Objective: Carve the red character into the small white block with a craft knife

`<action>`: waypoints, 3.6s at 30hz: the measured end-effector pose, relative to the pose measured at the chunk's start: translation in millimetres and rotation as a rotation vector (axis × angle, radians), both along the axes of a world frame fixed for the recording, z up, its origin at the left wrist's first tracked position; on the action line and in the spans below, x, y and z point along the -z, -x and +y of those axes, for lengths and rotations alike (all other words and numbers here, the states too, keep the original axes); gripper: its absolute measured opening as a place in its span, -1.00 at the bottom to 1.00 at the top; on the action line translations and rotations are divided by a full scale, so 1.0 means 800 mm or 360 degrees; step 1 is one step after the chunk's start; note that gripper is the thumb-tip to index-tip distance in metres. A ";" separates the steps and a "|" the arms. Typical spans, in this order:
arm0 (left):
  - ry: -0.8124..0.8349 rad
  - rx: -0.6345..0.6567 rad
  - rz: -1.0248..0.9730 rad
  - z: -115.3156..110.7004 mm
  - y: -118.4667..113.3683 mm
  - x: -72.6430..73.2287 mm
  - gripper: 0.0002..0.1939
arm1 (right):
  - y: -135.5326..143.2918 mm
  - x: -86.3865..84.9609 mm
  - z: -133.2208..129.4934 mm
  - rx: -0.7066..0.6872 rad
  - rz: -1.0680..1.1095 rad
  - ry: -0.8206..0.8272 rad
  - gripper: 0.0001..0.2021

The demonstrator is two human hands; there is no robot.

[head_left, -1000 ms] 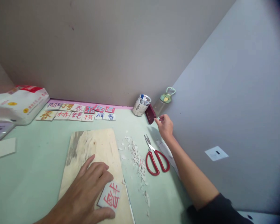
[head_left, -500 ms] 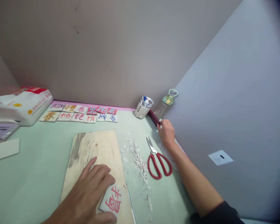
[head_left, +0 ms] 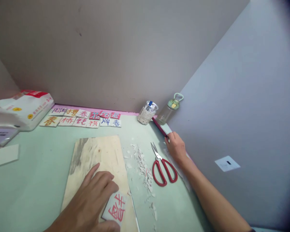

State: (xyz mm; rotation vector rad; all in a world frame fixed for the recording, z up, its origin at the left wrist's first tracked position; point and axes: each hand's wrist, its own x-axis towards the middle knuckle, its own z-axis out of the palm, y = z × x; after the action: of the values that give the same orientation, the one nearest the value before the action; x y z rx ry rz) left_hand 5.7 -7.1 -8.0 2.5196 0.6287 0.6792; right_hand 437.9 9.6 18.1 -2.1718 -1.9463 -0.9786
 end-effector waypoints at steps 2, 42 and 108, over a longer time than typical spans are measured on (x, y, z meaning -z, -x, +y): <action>0.0022 0.0005 0.0016 0.000 0.000 0.002 -0.37 | -0.004 0.003 -0.012 -0.0077 -0.0071 0.0048 -0.79; -0.0067 -0.0055 -0.0059 -0.002 -0.004 0.002 -0.44 | 0.032 -0.021 -0.027 -0.0549 -0.0753 0.0597 -0.85; -0.0026 -0.0016 -0.0087 0.004 -0.002 -0.002 -0.58 | -0.046 -0.014 0.065 0.0043 0.1728 -0.0387 -0.70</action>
State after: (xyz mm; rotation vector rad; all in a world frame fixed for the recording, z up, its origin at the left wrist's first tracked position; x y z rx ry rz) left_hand 7.5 -4.2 -6.7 2.5054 0.6190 0.7570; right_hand 474.8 61.5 29.5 -1.9139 -1.1831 0.0505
